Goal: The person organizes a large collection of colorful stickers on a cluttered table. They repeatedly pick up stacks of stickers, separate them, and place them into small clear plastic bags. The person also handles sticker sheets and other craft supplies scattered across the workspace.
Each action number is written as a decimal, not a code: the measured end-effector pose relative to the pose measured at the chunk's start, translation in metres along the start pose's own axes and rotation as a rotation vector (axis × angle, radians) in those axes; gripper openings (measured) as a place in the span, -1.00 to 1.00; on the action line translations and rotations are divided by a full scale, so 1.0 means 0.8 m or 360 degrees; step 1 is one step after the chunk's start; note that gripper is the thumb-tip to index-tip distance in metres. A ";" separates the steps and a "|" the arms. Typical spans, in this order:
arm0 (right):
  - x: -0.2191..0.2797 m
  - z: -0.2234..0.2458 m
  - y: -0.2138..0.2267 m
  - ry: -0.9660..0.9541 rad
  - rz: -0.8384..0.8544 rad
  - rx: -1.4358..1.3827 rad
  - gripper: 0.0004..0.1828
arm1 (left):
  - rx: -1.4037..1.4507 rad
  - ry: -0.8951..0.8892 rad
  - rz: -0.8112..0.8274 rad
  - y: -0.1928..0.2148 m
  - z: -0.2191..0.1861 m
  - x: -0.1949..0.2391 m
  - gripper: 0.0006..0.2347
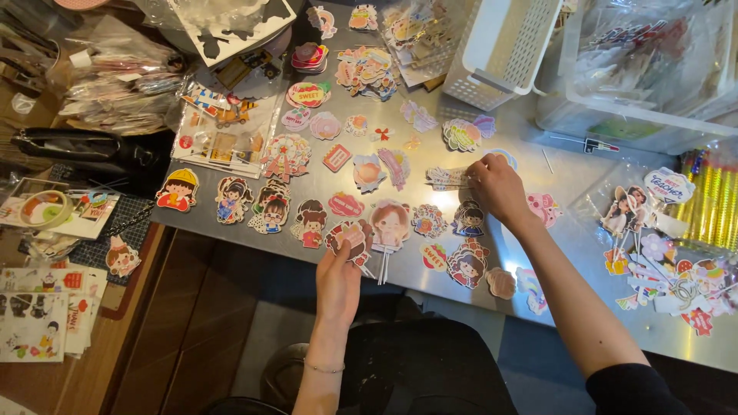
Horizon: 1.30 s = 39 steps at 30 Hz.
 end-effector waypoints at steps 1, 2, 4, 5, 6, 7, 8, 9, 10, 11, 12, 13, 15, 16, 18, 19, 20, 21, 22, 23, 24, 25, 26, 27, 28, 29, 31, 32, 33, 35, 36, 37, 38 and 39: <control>0.001 0.004 0.002 0.0000 -0.0065 0.0003 -0.79 | 0.0002 0.0015 0.0016 0.002 0.004 -0.004 -0.70; 0.004 0.011 0.009 0.0010 -0.0060 0.0001 -0.79 | 0.0008 0.0011 0.0009 -0.005 0.002 -0.002 -0.70; 0.008 0.026 0.026 -0.0113 -0.0253 -0.0078 -0.74 | -0.0091 0.0012 0.0117 -0.018 -0.005 0.001 -0.70; 0.012 0.067 0.049 -0.0102 -0.0252 -0.0086 -0.74 | -0.0091 0.0002 0.0109 -0.021 -0.006 0.002 -0.70; 0.017 0.102 0.074 -0.0239 -0.0348 -0.0558 -0.82 | -0.0155 0.0007 0.0139 -0.026 -0.006 0.001 -0.72; 0.023 0.138 0.098 -0.0374 -0.0438 -0.1033 -0.84 | -0.0220 0.0011 0.0170 -0.031 -0.007 0.001 -0.73; 0.028 0.175 0.112 -0.0372 -0.0441 -0.1035 -0.84 | -0.0221 0.0007 0.0171 -0.031 -0.005 0.000 -0.73; 0.034 0.211 0.118 -0.0534 -0.0207 -0.1420 -0.77 | -0.0272 0.0024 0.0222 -0.032 -0.002 -0.001 -0.73; 0.043 0.249 0.124 -0.0701 0.0036 -0.1799 -0.68 | -0.0327 0.0049 0.0277 -0.032 0.002 -0.001 -0.73; 0.046 0.253 0.099 -0.0706 0.0029 -0.1801 -0.68 | -0.0333 0.0053 0.0283 -0.033 0.001 0.001 -0.73; 0.050 0.256 0.074 -0.0766 0.0015 -0.1973 -0.62 | -0.0418 0.0058 0.0323 -0.036 0.001 0.003 -0.74; 0.055 0.260 0.048 -0.0823 0.0000 -0.2146 -0.54 | -0.0503 0.0063 0.0364 -0.038 0.001 0.006 -0.74; 0.061 0.262 0.035 -0.0889 -0.0100 -0.2201 -0.62 | -0.0540 0.0069 0.0395 -0.040 -0.006 0.010 -0.74; 0.064 0.263 0.028 -0.0945 -0.0186 -0.2257 -0.70 | -0.0573 0.0067 0.0412 -0.040 -0.010 0.011 -0.75; 0.071 0.267 0.024 -0.0994 -0.0208 -0.2256 -0.74 | -0.0610 0.0078 0.0437 -0.030 -0.013 0.014 -0.75; 0.075 0.269 0.022 -0.1038 -0.0212 -0.2256 -0.77 | -0.0641 0.0086 0.0447 -0.025 -0.014 0.015 -0.75; 0.076 0.274 0.027 -0.1035 -0.0229 -0.2244 -0.77 | -0.0634 0.0086 0.0466 -0.024 -0.015 0.016 -0.75; 0.076 0.280 0.031 -0.1065 -0.0249 -0.2244 -0.78 | -0.0653 0.0082 0.0465 -0.022 -0.018 0.016 -0.74; 0.072 0.286 0.036 -0.1085 -0.0268 -0.2247 -0.78 | -0.0671 0.0068 0.0464 -0.020 -0.023 0.014 -0.73; 0.076 0.296 0.042 -0.1070 -0.0285 -0.2238 -0.78 | -0.0663 0.0057 0.0483 -0.004 -0.020 0.013 -0.73; 0.069 0.301 0.050 -0.1103 -0.0357 -0.2206 -0.71 | -0.0656 0.0024 0.0431 0.006 -0.022 0.000 -0.72; 0.061 0.306 0.059 -0.1136 -0.0429 -0.2175 -0.64 | -0.0648 -0.0007 0.0380 0.014 -0.024 -0.013 -0.70; 0.045 0.298 0.068 -0.1080 -0.0467 -0.2173 -0.64 | -0.0636 -0.0055 0.0418 0.010 -0.040 -0.019 -0.70; 0.030 0.290 0.071 -0.1106 -0.0359 -0.2097 -0.68 | -0.0544 0.0019 0.0353 0.010 -0.052 -0.027 -0.69; 0.043 0.294 0.064 -0.1205 -0.0213 -0.2030 -0.72 | -0.0480 0.0151 0.0244 0.034 -0.058 -0.012 -0.68; 0.032 0.289 0.056 -0.1225 -0.0212 -0.2041 -0.72 | -0.0497 0.0164 0.0238 0.044 -0.064 -0.015 -0.68; -0.002 0.260 0.050 -0.1266 -0.0454 -0.2073 -0.79 | -0.0417 0.0382 0.0071 0.052 -0.068 -0.032 -0.25; -0.019 0.245 0.047 -0.1280 -0.0446 -0.2068 -0.79 | -0.0417 0.0395 0.0063 0.054 -0.070 -0.033 -0.25; -0.036 0.228 0.047 -0.1229 -0.0537 -0.1952 -0.79 | -0.0385 0.0374 0.0090 0.053 -0.073 -0.034 -0.52; -0.077 0.194 0.051 -0.1160 -0.0623 -0.1832 -0.78 | -0.0340 0.0340 0.0119 0.041 -0.085 -0.048 -0.76; -0.094 0.182 0.051 -0.1043 -0.0484 -0.1936 -0.81 | -0.0299 0.0291 0.0111 0.035 -0.090 -0.050 -0.75; -0.111 0.170 0.052 -0.0927 -0.0342 -0.2036 -0.83 | -0.0258 0.0242 0.0103 0.028 -0.096 -0.054 -0.73; -0.119 0.191 0.063 -0.0921 -0.0289 -0.2035 -0.83 | -0.0235 0.0237 0.0060 0.022 -0.095 -0.063 -0.73; -0.128 0.215 0.073 -0.0800 -0.0039 -0.2045 -0.84 | -0.0340 0.0162 0.0022 0.015 -0.096 -0.073 -0.75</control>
Point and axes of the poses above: each hand's wrist, its own x-axis away from the middle knuckle, its own y-axis out of the back of the hand, z = x × y, the point moved 3 cm from there along -x, towards the middle knuckle, and after that the axes turned 7 degrees about -x, right-handed, at the moved point
